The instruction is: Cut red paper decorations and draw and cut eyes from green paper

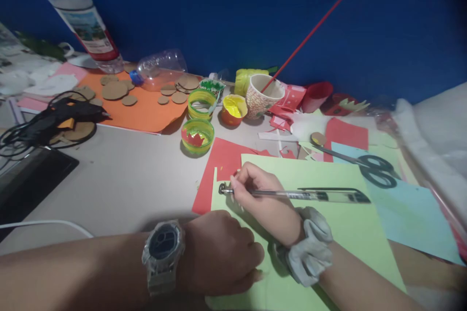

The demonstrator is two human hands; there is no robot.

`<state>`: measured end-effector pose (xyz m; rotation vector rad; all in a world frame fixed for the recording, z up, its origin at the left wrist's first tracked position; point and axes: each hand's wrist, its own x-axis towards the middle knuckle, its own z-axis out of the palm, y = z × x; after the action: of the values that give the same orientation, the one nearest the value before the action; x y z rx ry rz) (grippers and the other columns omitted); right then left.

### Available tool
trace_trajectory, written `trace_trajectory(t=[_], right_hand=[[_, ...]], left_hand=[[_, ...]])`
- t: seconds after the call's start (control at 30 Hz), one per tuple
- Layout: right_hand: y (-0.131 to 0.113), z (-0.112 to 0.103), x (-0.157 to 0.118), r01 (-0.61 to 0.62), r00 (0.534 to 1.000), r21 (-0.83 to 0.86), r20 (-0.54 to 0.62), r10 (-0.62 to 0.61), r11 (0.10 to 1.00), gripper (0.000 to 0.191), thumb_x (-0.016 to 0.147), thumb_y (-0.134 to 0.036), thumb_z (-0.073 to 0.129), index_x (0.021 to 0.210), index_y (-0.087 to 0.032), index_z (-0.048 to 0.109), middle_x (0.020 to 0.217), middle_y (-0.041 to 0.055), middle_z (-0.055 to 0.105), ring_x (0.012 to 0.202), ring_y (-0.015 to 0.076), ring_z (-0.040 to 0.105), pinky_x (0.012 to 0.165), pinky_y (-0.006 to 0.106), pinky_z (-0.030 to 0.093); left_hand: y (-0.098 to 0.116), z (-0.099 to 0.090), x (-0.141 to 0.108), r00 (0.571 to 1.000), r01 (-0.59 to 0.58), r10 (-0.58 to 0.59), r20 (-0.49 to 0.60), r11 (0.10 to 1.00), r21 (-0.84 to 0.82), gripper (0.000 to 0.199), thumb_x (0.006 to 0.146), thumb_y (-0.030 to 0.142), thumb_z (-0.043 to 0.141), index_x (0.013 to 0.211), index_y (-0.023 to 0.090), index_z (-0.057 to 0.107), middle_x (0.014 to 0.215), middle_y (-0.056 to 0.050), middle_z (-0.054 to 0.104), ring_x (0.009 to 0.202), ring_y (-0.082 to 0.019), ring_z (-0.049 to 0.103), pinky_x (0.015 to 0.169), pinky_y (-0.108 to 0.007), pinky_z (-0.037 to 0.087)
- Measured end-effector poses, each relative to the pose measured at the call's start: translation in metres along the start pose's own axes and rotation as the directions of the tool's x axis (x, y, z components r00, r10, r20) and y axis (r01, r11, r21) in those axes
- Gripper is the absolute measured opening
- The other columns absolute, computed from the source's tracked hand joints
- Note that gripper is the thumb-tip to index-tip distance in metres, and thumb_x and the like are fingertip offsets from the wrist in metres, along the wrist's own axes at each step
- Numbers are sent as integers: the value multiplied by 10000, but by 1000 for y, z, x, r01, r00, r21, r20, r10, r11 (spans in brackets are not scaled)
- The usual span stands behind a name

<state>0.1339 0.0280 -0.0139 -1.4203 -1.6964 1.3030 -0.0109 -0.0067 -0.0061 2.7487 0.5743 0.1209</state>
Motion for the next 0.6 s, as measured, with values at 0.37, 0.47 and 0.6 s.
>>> trace_trajectory(t=[0.37,0.47,0.6], right_hand=[[-1,3,0,-14,1000,-28,-5,14,1000,244,866,-328,513,681,-211,404,631,-41,489,549,107,450,521,240,356],[-1,3,0,-31,999,16,-17,31,999,251,871,-347,504,683,-216,400,581,-50,458,517,107,440,505,241,354],[0,3,0,-41,999,-1,-25,41,999,266,870,-384,506,692,-218,400,588,-45,474,530,114,460,514,246,364]], left_hand=[[1,-4,2,999,38,-37,18,999,-28,250,869,371,489,725,174,543,643,4,595,511,-162,556,429,-292,354],[1,-5,2,999,48,-47,24,998,-33,252,864,377,498,726,170,542,637,-2,592,511,-162,560,431,-281,359],[0,-6,3,997,45,-43,57,998,-44,244,861,385,507,754,169,549,642,-8,601,496,-158,555,426,-273,353]])
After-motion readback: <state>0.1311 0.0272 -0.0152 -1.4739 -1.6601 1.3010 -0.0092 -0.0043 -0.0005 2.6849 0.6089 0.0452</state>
